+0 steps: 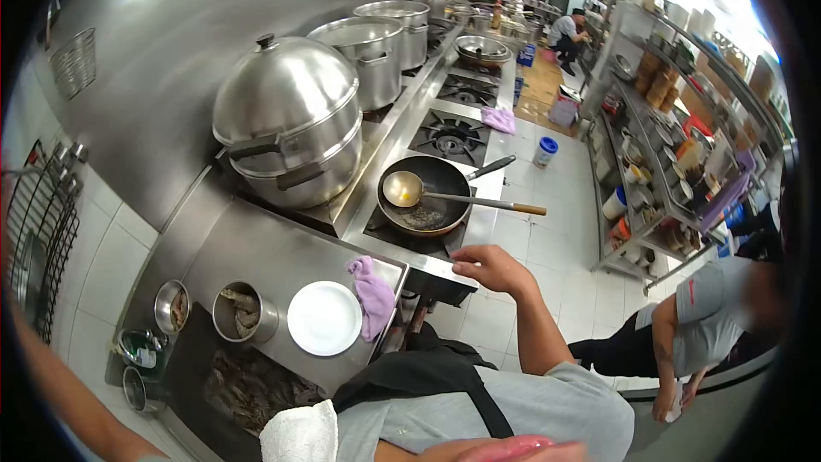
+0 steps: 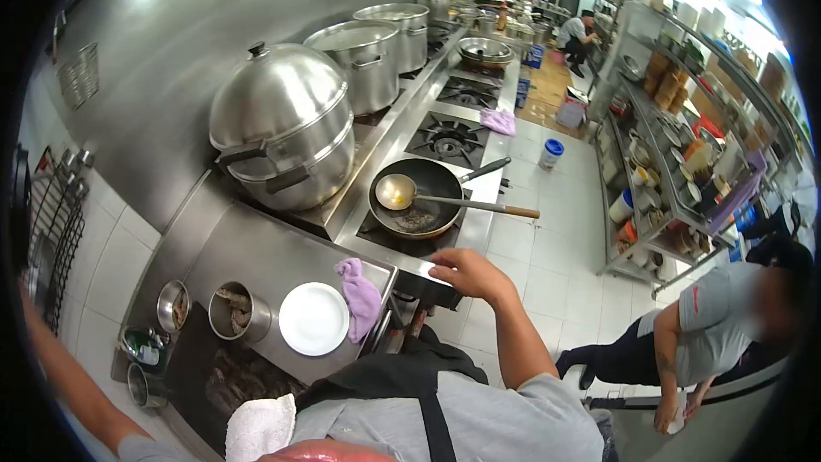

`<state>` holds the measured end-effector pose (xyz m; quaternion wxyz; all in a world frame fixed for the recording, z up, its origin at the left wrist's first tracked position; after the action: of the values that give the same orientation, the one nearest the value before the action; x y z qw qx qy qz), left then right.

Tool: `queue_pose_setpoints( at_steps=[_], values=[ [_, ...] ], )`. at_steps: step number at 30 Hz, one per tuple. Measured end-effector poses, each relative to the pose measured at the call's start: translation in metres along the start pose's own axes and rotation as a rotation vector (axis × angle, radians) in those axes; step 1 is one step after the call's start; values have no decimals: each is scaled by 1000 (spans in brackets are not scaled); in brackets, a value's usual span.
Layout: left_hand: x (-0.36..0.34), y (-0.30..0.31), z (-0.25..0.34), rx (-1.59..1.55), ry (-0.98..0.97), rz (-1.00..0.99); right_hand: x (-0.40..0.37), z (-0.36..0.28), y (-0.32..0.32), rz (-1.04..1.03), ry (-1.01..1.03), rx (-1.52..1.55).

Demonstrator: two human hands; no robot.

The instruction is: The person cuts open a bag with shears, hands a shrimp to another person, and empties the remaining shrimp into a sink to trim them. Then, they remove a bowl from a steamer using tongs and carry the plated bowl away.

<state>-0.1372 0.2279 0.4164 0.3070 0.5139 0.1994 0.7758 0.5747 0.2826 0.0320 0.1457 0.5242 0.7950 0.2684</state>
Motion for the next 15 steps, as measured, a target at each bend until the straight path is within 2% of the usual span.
queue_pose_setpoints(
  at_steps=[4,6,8,10,12,14,15],
  values=[
    [-24,12,55,-161,-124,168,37,-12,3,41,117,77],
    [-53,12,98,-305,-201,240,68,-8,2,29,146,287],
    [-94,3,148,-495,-284,285,109,-26,15,87,354,307],
    [-129,-31,195,-724,-349,248,153,-67,32,196,461,472],
    [-154,-100,221,-879,-221,190,199,-109,48,268,617,365],
    [-181,-202,224,-745,152,342,253,-144,57,298,831,337],
    [-187,-248,219,-884,391,297,280,-162,61,303,871,255]
  ],
)
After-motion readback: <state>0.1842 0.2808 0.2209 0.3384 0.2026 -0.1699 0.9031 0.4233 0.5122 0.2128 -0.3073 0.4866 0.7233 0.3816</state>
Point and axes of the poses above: each hand's wrist, its own x-axis towards the middle knuckle, its own y-axis out of the back of the hand, z = x × y, the point moved 5 cm from there along x, towards the middle knuckle, and after that the axes turned 11 degrees about y, right-handed, at the moved point
